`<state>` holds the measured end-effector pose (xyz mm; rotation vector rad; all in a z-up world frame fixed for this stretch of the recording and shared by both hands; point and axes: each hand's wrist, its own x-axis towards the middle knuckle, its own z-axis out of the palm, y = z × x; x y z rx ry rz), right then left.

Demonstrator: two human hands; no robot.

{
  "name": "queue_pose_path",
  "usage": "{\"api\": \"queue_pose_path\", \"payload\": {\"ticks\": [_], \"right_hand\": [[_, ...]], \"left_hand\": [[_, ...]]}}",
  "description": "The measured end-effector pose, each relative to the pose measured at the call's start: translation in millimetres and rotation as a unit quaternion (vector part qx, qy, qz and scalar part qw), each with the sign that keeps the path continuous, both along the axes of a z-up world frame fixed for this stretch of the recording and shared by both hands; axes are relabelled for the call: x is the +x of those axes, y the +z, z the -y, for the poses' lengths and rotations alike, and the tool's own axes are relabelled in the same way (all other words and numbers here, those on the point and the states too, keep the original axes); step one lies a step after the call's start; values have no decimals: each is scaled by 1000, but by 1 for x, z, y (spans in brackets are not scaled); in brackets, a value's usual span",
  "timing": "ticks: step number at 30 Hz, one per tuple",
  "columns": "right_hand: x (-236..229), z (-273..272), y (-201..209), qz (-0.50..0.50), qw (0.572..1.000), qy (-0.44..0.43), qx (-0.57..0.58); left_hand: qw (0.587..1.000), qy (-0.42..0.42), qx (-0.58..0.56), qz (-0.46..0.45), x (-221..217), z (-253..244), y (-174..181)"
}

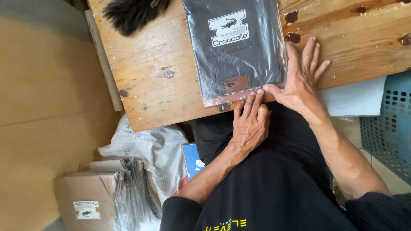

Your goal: The person is preparing trousers for sale by lint-rolling them, folding them neatly, placing them into plastic bags, and applying brand labels.

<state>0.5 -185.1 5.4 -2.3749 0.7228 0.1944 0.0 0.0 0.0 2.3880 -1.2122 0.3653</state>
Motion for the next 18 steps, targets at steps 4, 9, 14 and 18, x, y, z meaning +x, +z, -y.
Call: {"api": "queue_pose_path", "payload": {"ticks": [4,9,14,18], "right_hand": [[-4,12,14,-33,999,-6,9],[-20,36,13,-19,999,-8,32],[-21,37,12,-10,999,-5,44],[-24,38,7,0,999,-2,40]], "left_hand": [[1000,1,29,0,1,-2,4],[1000,6,26,2,1,-3,3],[999,20,32,-21,0,-5,5],[997,44,56,-27,-2,-9,6]]}}
